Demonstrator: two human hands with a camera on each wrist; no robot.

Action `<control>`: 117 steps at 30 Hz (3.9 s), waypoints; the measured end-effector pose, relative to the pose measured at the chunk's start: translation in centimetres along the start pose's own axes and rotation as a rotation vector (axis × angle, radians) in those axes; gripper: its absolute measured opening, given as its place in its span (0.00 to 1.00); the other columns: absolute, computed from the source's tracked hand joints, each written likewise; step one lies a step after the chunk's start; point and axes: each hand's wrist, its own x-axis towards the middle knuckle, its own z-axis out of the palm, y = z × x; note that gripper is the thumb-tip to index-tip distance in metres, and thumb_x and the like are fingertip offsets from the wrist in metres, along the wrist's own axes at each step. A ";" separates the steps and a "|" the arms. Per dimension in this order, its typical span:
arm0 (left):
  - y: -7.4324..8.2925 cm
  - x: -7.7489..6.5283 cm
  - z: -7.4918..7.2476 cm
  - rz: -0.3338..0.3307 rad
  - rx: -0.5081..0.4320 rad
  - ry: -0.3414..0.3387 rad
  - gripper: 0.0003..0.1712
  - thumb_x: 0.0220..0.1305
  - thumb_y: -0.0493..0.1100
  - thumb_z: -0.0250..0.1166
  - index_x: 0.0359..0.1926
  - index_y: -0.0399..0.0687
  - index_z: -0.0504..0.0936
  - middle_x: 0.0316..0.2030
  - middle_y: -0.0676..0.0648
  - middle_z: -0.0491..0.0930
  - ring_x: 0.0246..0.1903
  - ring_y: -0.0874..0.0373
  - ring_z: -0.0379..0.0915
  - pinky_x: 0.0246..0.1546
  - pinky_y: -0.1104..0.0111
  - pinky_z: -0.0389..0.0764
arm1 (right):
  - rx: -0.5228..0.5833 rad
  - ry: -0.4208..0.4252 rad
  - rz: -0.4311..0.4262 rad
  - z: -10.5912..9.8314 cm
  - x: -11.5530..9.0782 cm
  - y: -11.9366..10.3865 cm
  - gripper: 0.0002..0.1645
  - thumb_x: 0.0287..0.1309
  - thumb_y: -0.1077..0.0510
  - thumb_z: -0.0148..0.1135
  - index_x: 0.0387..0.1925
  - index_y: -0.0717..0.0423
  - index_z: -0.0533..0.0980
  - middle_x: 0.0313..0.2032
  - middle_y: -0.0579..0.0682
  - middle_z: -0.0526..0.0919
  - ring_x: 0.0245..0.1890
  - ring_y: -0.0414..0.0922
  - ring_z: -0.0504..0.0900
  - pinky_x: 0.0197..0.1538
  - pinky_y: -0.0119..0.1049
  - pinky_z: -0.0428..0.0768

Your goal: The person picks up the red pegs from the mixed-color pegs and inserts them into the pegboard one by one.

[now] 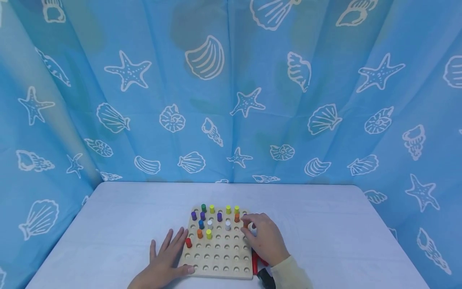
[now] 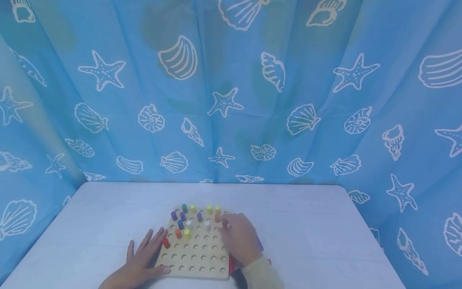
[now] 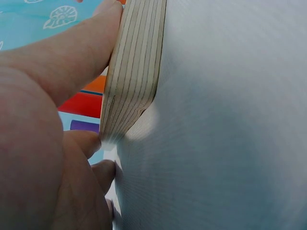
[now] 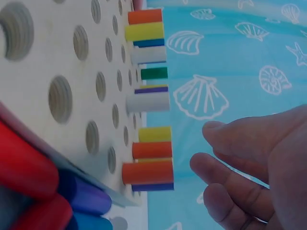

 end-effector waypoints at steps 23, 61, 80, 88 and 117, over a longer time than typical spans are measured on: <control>-0.1 0.2 -0.1 -0.005 0.014 -0.008 0.66 0.48 0.73 0.72 0.80 0.53 0.51 0.79 0.42 0.46 0.77 0.36 0.24 0.62 0.33 0.12 | -0.021 -0.090 0.237 -1.4 0.9 3.1 0.18 0.58 0.54 0.74 0.49 0.51 0.82 0.37 0.45 0.82 0.33 0.40 0.75 0.45 0.41 0.85; -0.2 0.2 0.3 0.001 -0.018 0.011 0.67 0.46 0.77 0.70 0.80 0.52 0.53 0.79 0.43 0.49 0.77 0.37 0.25 0.63 0.35 0.11 | -0.134 -0.204 0.252 -0.7 1.5 5.2 0.12 0.59 0.57 0.73 0.45 0.52 0.85 0.35 0.45 0.84 0.37 0.43 0.78 0.50 0.48 0.83; 0.0 -0.1 -0.1 0.003 -0.019 -0.007 0.65 0.49 0.74 0.70 0.80 0.52 0.52 0.79 0.42 0.47 0.78 0.38 0.26 0.64 0.34 0.13 | -0.177 -0.184 0.315 0.4 1.3 4.3 0.12 0.56 0.56 0.75 0.43 0.53 0.86 0.33 0.46 0.84 0.35 0.43 0.78 0.49 0.47 0.83; 0.1 -0.2 -0.2 0.019 -0.008 -0.006 0.64 0.51 0.71 0.71 0.80 0.51 0.51 0.79 0.42 0.48 0.77 0.36 0.25 0.63 0.32 0.14 | -0.145 -0.162 0.360 1.0 1.2 4.0 0.14 0.54 0.58 0.76 0.43 0.55 0.85 0.34 0.48 0.84 0.36 0.45 0.80 0.49 0.51 0.84; -0.2 -0.1 0.0 0.034 -0.010 0.004 0.63 0.52 0.71 0.71 0.80 0.50 0.52 0.79 0.41 0.49 0.77 0.36 0.25 0.63 0.31 0.15 | -0.137 -0.093 0.260 0.8 1.1 3.4 0.16 0.57 0.55 0.74 0.48 0.52 0.86 0.38 0.47 0.85 0.38 0.44 0.79 0.50 0.48 0.83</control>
